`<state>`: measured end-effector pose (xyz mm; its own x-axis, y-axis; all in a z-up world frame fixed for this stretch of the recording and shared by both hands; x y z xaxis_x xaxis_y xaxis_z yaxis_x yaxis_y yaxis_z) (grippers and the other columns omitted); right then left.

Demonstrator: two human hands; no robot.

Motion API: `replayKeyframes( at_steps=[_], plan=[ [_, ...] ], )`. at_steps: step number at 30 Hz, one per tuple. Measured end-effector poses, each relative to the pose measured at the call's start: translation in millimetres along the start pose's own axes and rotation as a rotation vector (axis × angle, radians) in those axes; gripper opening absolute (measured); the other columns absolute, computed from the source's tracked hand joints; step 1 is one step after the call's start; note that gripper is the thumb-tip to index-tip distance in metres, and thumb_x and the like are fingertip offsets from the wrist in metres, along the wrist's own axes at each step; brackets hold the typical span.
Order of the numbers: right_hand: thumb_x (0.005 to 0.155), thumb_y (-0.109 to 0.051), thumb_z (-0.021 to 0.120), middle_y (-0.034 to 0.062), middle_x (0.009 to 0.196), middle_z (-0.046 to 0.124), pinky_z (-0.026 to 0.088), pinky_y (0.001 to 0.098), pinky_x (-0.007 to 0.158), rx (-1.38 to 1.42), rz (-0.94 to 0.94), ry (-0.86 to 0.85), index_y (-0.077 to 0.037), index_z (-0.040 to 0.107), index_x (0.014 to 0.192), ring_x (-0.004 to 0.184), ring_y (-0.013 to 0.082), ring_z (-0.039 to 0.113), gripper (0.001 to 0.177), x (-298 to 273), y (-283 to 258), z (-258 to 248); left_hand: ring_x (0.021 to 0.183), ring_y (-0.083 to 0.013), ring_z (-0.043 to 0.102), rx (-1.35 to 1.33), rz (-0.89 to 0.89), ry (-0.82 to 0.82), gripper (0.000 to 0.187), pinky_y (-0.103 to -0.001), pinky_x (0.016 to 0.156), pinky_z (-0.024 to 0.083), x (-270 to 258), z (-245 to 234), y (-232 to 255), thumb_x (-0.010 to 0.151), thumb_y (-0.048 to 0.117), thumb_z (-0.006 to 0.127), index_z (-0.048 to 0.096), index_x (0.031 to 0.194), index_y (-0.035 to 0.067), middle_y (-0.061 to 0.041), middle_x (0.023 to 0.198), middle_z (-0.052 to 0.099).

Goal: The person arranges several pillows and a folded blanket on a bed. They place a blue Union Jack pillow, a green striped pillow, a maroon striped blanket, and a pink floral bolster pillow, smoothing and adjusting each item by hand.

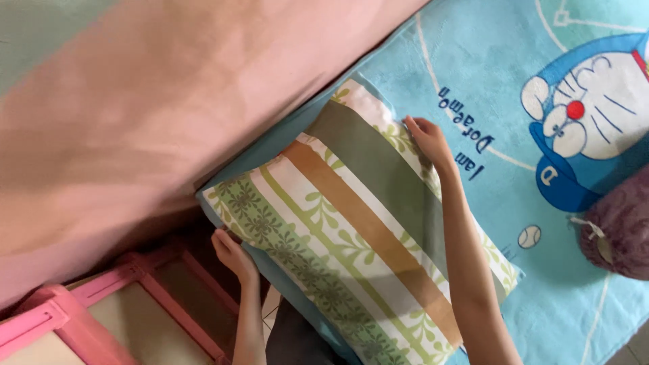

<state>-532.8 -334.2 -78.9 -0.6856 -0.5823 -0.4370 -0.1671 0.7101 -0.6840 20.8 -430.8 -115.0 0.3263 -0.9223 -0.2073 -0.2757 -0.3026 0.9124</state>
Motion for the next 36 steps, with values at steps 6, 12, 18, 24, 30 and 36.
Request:
replayKeyframes(
  at_steps=[6, 12, 18, 24, 30, 36],
  plan=[
    [0.101, -0.063, 0.058, 0.0139, 0.122, 0.07, 0.044, 0.0531, 0.105, -0.025, 0.113, 0.083, -0.022, 0.069, 0.13, 0.124, 0.0393, 0.058, 0.051, -101.3, 74.6, -55.0, 0.127, -0.0479, 0.051, 0.052, -0.038, -0.168, 0.051, -0.053, 0.109, 0.04, -29.3, 5.0, -112.9, 0.118, 0.037, 0.04, 0.058, 0.13, -0.01, -0.039, 0.128, 0.057],
    [0.096, -0.08, 0.051, 0.0119, 0.115, 0.073, 0.045, 0.0532, 0.104, -0.134, 0.313, 0.126, -0.028, 0.075, 0.118, 0.121, 0.0404, 0.06, 0.061, -174.0, 132.5, -82.3, 0.079, -0.0318, 0.068, 0.175, 0.203, -0.052, 0.033, -0.039, 0.077, 0.051, -41.3, 4.5, -93.3, 0.115, 0.024, 0.051, 0.063, 0.09, 0.007, -0.017, 0.078, 0.066],
    [0.097, -0.078, 0.05, 0.0156, 0.116, 0.072, 0.044, 0.0536, 0.106, -0.163, 0.345, 0.161, -0.027, 0.075, 0.119, 0.122, 0.0424, 0.059, 0.061, -209.9, 172.9, -97.8, 0.081, -0.0423, 0.064, 0.158, 0.296, 0.009, 0.029, -0.044, 0.077, 0.051, -36.4, 4.7, -78.0, 0.111, 0.022, 0.057, 0.064, 0.094, 0.0, -0.026, 0.083, 0.064],
    [0.095, -0.082, 0.049, 0.0195, 0.118, 0.071, 0.042, 0.0531, 0.108, -0.133, 0.386, 0.202, -0.026, 0.074, 0.118, 0.126, 0.0433, 0.056, 0.066, -250.4, 213.6, -114.0, 0.145, -0.045, 0.033, -0.022, -0.083, -0.233, 0.06, -0.046, 0.123, 0.026, -100.2, 8.9, -23.0, 0.114, 0.042, 0.044, 0.045, 0.146, -0.008, -0.035, 0.152, 0.039],
    [0.096, -0.081, 0.047, 0.0205, 0.12, 0.069, 0.041, 0.0545, 0.109, -0.044, 0.361, 0.22, -0.022, 0.074, 0.118, 0.128, 0.0439, 0.054, 0.068, -272.2, 238.8, -121.9, 0.132, -0.0419, 0.051, 0.001, -0.052, -0.2, 0.05, -0.047, 0.114, 0.039, -207.7, -14.7, -38.0, 0.114, 0.038, 0.047, 0.058, 0.135, -0.006, -0.033, 0.135, 0.057],
    [0.095, -0.078, 0.053, 0.0146, 0.11, 0.071, 0.046, 0.0508, 0.104, 0.014, 0.255, 0.235, -0.026, 0.074, 0.113, 0.121, 0.0395, 0.059, 0.059, -269.5, 270.2, -120.3, 0.126, -0.0416, 0.055, 0.0, 0.005, -0.296, 0.045, -0.047, 0.108, 0.042, -238.5, -26.8, -154.0, 0.115, 0.036, 0.045, 0.059, 0.126, -0.006, -0.031, 0.128, 0.059]
  ],
)
Point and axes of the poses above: each hand's wrist, its own x-axis towards the middle knuckle, its own z-axis out of the palm, y = z × x, the point moved 8 cm from there along x, towards the middle knuckle
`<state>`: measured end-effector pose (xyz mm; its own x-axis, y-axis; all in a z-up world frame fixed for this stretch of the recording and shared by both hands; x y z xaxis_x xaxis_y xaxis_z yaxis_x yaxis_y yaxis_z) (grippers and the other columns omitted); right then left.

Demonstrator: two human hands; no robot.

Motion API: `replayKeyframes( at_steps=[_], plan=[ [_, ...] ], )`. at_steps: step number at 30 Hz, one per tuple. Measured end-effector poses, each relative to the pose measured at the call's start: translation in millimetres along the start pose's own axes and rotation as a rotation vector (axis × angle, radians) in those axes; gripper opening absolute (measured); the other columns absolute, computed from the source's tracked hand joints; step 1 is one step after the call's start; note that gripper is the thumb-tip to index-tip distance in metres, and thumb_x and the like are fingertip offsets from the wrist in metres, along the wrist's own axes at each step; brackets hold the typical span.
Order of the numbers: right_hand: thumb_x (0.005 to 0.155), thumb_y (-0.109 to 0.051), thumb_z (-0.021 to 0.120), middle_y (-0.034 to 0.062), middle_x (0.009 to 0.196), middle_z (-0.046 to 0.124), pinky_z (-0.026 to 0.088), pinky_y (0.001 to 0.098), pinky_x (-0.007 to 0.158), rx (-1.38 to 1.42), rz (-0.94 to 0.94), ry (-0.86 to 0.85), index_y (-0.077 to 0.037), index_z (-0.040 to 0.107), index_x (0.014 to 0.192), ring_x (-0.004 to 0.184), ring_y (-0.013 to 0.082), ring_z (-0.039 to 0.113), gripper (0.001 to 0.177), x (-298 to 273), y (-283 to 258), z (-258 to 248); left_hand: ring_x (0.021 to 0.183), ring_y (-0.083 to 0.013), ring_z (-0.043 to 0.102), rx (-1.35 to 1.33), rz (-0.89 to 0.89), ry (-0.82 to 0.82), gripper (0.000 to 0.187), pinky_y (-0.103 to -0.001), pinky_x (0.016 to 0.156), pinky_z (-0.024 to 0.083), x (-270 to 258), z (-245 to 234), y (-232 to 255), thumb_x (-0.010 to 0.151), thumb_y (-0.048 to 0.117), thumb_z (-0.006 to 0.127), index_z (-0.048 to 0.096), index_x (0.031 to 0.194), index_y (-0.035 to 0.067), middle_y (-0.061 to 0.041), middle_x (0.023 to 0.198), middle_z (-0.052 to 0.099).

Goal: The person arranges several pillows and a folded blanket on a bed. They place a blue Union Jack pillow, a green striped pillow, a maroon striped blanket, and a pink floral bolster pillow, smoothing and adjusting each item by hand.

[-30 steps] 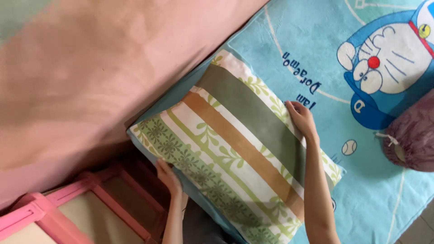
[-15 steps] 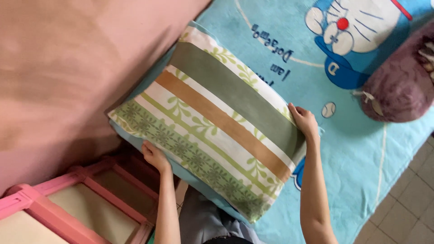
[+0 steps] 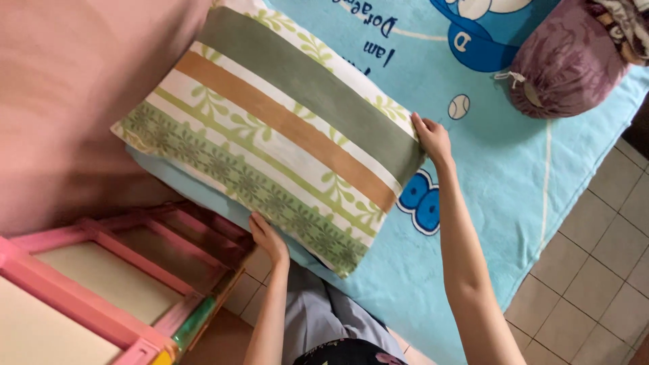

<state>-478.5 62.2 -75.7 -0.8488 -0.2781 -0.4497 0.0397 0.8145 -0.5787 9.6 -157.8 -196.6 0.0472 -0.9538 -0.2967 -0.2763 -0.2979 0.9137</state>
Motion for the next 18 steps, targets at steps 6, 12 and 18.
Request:
replayKeyframes(
  at_steps=[6, 12, 18],
  plan=[
    [0.094, -0.077, 0.055, 0.0146, 0.107, 0.072, 0.046, 0.05, 0.101, 0.075, -0.088, 0.026, -0.026, 0.074, 0.113, 0.119, 0.038, 0.06, 0.058, 10.4, 11.0, 3.1, 0.135, -0.0401, 0.049, -0.044, -0.079, -0.172, 0.047, -0.049, 0.112, 0.04, -25.5, 13.1, -7.7, 0.114, 0.03, 0.048, 0.057, 0.137, -0.01, -0.032, 0.14, 0.055],
    [0.097, -0.061, 0.065, 0.0052, 0.087, 0.072, 0.049, 0.0409, 0.087, 0.164, -0.273, 0.063, -0.025, 0.077, 0.101, 0.095, 0.0229, 0.067, 0.038, 1.8, -14.5, -11.9, 0.102, -0.0155, 0.064, -0.113, 0.183, -0.173, 0.03, -0.038, 0.097, 0.048, 2.0, 0.3, -1.0, 0.113, 0.021, 0.049, 0.071, 0.118, 0.001, -0.013, 0.108, 0.073],
    [0.097, -0.059, 0.068, 0.0052, 0.085, 0.071, 0.049, 0.0411, 0.083, 0.137, -0.338, 0.0, -0.024, 0.077, 0.095, 0.089, 0.022, 0.068, 0.036, -15.7, -11.0, -8.5, 0.096, -0.0123, 0.053, -0.031, 0.276, -0.061, 0.029, -0.036, 0.094, 0.046, 12.9, -27.6, -9.3, 0.113, 0.02, 0.052, 0.07, 0.101, 0.0, -0.011, 0.095, 0.069]
  ],
)
Point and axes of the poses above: each hand's wrist, its own x-axis towards the middle knuckle, its own z-axis out of the palm, y = z × x, the point moved 8 cm from there along x, towards the middle knuckle
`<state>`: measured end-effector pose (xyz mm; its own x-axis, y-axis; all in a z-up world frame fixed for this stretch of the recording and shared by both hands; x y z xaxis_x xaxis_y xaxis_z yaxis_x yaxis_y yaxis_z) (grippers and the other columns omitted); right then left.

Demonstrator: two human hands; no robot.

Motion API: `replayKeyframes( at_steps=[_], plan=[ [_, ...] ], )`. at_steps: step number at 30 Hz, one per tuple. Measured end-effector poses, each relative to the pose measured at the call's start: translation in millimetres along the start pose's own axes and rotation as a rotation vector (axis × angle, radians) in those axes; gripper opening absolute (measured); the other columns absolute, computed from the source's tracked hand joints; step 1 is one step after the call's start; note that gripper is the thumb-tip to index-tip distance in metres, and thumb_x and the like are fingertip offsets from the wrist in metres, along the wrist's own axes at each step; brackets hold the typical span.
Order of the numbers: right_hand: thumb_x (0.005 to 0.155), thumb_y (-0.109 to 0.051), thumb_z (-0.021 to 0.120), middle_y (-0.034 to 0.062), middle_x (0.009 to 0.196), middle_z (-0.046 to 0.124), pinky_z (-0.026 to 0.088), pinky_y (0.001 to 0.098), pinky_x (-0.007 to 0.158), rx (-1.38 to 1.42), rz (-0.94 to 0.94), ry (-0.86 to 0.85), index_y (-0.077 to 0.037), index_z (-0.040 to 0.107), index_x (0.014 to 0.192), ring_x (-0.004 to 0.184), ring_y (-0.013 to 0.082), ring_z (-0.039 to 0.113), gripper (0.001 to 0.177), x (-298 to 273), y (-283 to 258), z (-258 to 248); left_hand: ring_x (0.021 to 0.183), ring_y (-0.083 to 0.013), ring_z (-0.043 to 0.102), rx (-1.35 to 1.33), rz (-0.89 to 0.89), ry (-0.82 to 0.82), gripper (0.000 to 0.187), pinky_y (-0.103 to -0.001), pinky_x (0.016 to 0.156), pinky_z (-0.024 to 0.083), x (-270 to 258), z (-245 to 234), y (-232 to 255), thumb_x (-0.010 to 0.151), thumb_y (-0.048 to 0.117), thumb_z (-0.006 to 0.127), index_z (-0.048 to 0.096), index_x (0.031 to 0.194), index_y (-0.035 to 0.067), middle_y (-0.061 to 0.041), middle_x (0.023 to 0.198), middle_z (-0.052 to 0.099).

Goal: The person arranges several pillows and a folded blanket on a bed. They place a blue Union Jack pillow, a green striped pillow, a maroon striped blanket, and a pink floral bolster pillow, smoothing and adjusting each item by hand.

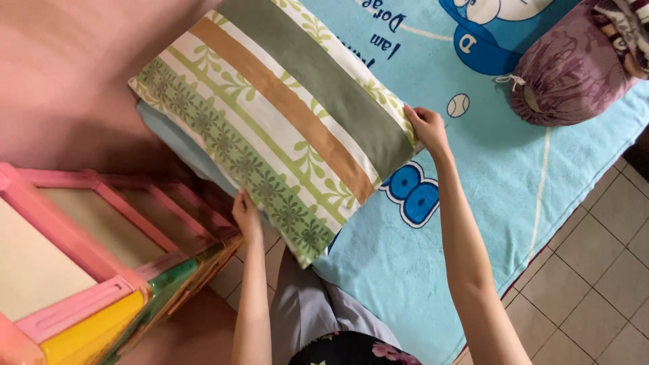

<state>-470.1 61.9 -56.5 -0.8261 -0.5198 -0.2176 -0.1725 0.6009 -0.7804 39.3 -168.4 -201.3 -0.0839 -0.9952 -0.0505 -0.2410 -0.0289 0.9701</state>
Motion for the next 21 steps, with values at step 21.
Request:
replayKeyframes(
  at_steps=[21],
  plan=[
    [0.096, -0.054, 0.067, 0.0046, 0.095, 0.075, 0.05, 0.0532, 0.088, -0.208, -0.005, 0.183, -0.029, 0.076, 0.107, 0.099, 0.0389, 0.067, 0.029, 34.0, 73.0, 9.6, 0.137, -0.0434, 0.047, 0.066, -0.385, -0.124, 0.056, -0.052, 0.112, 0.039, -46.4, 24.1, 24.4, 0.114, 0.037, 0.045, 0.051, 0.142, -0.011, -0.033, 0.142, 0.053]
  ],
)
Point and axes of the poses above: each hand's wrist, its own x-axis towards the middle knuckle, its own z-axis out of the palm, y = z × x, the point moved 8 cm from there along x, towards the middle knuckle
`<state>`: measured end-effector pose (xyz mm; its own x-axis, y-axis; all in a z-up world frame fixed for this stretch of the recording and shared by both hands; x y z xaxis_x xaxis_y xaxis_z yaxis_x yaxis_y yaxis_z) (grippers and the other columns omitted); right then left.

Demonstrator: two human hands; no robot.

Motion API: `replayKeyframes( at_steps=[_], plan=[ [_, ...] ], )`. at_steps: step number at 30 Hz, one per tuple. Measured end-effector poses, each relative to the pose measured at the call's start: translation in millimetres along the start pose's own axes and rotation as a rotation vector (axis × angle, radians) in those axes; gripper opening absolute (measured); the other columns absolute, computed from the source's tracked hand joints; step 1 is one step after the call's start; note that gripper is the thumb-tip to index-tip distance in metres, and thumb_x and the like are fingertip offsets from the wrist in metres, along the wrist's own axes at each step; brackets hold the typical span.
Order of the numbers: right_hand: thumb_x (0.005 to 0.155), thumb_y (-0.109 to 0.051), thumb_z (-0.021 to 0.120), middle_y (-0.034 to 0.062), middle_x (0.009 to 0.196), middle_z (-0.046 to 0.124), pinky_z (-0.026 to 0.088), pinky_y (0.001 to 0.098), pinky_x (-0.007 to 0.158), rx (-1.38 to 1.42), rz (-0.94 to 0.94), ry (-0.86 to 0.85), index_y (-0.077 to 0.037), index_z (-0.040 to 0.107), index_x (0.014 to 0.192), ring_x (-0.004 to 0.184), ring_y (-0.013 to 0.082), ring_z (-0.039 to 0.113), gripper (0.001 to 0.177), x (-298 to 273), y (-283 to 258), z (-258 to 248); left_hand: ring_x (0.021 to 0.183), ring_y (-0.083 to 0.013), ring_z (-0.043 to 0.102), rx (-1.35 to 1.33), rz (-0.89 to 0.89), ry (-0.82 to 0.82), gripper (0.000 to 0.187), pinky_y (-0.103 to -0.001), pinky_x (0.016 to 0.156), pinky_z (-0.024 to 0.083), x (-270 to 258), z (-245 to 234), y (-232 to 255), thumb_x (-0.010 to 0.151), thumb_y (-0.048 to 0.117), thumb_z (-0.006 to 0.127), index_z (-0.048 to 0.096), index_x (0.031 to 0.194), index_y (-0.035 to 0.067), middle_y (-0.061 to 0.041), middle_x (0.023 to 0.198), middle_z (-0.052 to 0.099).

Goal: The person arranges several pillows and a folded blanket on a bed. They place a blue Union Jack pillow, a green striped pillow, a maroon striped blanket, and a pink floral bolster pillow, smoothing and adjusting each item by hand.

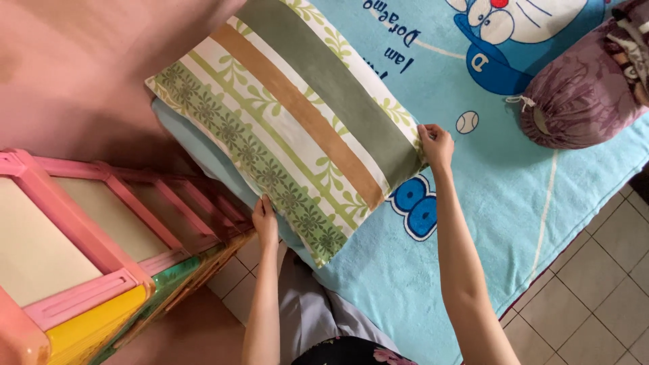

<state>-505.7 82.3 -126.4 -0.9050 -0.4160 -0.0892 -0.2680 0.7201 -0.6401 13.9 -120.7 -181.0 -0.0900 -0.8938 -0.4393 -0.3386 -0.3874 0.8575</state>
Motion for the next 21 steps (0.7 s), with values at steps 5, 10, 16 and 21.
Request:
replayKeyframes(
  at_steps=[5, 10, 16, 21],
  plan=[
    [0.098, -0.037, 0.07, 0.0012, 0.113, 0.061, 0.038, 0.0478, 0.097, -0.122, -0.148, 0.26, -0.027, 0.07, 0.114, 0.108, 0.0238, 0.061, 0.019, -33.8, -69.5, -29.9, 0.141, -0.0473, 0.037, -0.061, 0.019, 0.079, 0.065, -0.052, 0.118, 0.031, 11.0, -10.4, 12.3, 0.113, 0.042, 0.044, 0.045, 0.144, -0.014, -0.038, 0.147, 0.043],
    [0.1, -0.025, 0.07, 0.0095, 0.14, 0.056, 0.029, 0.0502, 0.108, -0.145, -0.351, 0.31, -0.019, 0.056, 0.137, 0.132, 0.0267, 0.051, 0.04, -91.8, -172.8, -24.9, 0.151, -0.0387, 0.025, -0.175, -0.065, 0.05, 0.079, -0.048, 0.125, 0.02, 27.0, -9.6, 69.8, 0.109, 0.061, 0.044, 0.033, 0.157, 0.0, -0.025, 0.162, 0.028],
    [0.1, -0.028, 0.064, 0.0165, 0.162, 0.037, 0.012, 0.0635, 0.119, -0.051, -0.397, 0.068, -0.012, 0.039, 0.156, 0.149, 0.0344, 0.034, 0.063, -150.9, -251.8, 19.9, 0.153, -0.04, 0.02, -0.323, -0.077, -0.042, 0.091, -0.057, 0.125, 0.016, 89.1, 1.7, 152.3, 0.104, 0.074, 0.04, 0.023, 0.162, 0.007, -0.025, 0.165, 0.018],
    [0.099, -0.051, 0.058, 0.0084, 0.166, 0.031, 0.005, 0.0545, 0.123, -0.141, -0.513, -0.069, -0.021, 0.034, 0.16, 0.155, 0.0267, 0.023, 0.072, -167.8, -285.8, 79.7, 0.156, -0.035, 0.016, -0.755, -0.158, -0.114, 0.102, -0.05, 0.129, 0.019, 147.5, 2.3, 173.0, 0.094, 0.081, 0.049, 0.019, 0.163, 0.012, -0.017, 0.168, 0.015]
  ],
)
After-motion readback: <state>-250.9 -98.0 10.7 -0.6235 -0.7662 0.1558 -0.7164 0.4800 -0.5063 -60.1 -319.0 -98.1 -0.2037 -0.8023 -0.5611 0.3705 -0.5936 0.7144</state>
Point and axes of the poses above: each hand's wrist, its own x-axis towards the middle knuckle, its own z-axis out of the palm, y = z × x, the point moved 8 cm from there along x, towards the middle knuckle
